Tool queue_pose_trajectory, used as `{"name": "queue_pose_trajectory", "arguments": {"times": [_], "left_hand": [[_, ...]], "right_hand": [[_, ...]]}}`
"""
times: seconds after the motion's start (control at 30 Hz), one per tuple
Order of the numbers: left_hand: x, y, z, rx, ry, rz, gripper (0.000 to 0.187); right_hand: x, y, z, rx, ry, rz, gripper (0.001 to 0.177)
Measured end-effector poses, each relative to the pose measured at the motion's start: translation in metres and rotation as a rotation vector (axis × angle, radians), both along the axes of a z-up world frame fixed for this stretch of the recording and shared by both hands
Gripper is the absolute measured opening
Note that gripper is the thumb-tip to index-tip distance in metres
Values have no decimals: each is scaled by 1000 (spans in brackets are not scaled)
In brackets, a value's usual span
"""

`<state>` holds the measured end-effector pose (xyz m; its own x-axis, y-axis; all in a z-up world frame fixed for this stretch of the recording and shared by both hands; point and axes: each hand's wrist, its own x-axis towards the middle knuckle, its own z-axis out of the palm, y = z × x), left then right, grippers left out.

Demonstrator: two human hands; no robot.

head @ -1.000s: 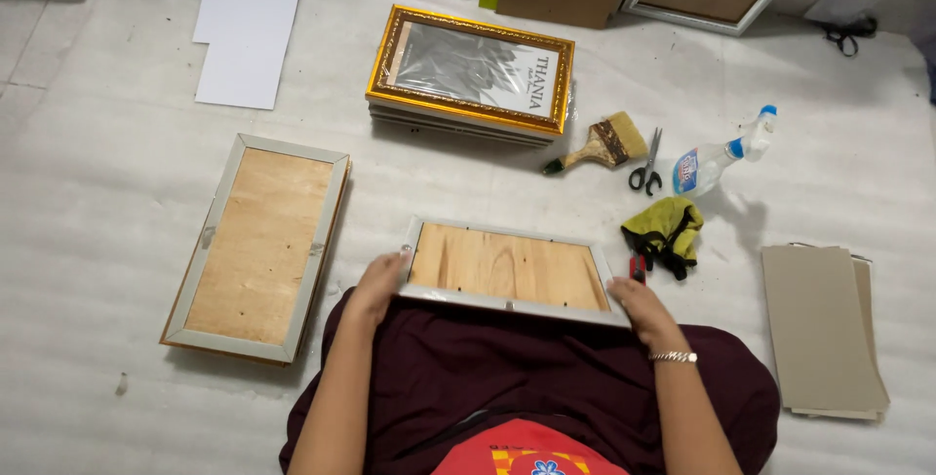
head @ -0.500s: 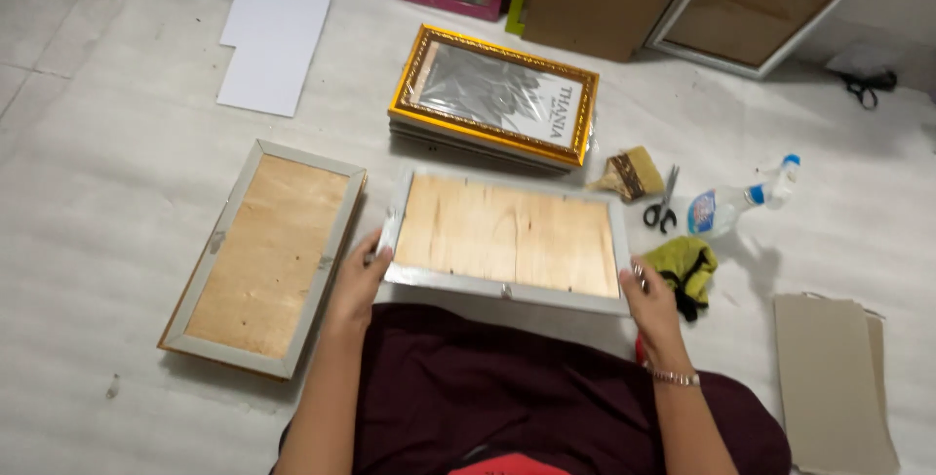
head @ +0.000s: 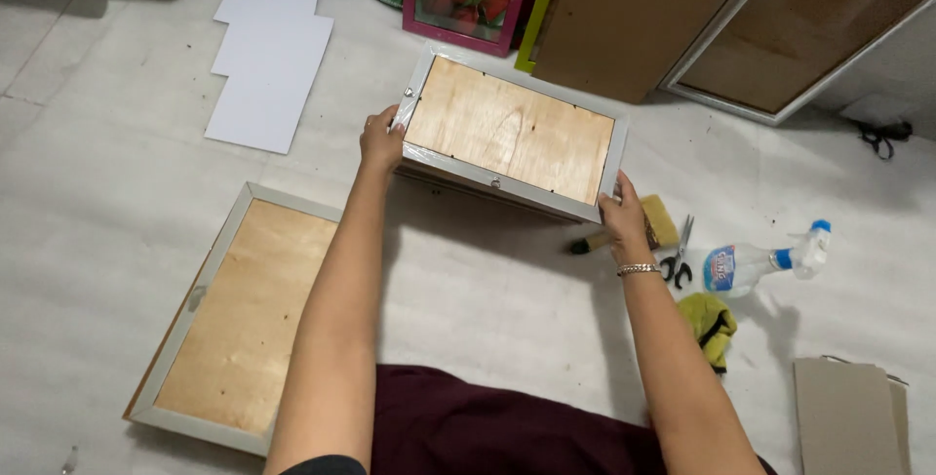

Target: Cleaning and dusting picture frames using a sponge and a paintbrush

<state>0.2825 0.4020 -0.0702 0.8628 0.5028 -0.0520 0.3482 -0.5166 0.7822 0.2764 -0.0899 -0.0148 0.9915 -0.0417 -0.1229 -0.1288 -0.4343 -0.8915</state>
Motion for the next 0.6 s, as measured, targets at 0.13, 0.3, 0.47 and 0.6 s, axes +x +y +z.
{"name": "queue_pose_trajectory", "arguments": {"times": [0.13, 0.3, 0.47, 0.6], "left_hand": [[19, -1, 3, 4, 35, -31, 41], [19, -5, -7, 92, 128, -31, 39], [-8, -22, 29, 82, 171, 12, 50], [-52, -39, 71, -33, 109, 198, 65]], "right_hand": [[23, 0, -33, -78, 42, -48, 70], [25, 3, -34, -255, 35, -40, 67], [3, 22, -8, -375, -130, -36, 61], [-38, 47, 34, -339, -96, -197, 55]]}}
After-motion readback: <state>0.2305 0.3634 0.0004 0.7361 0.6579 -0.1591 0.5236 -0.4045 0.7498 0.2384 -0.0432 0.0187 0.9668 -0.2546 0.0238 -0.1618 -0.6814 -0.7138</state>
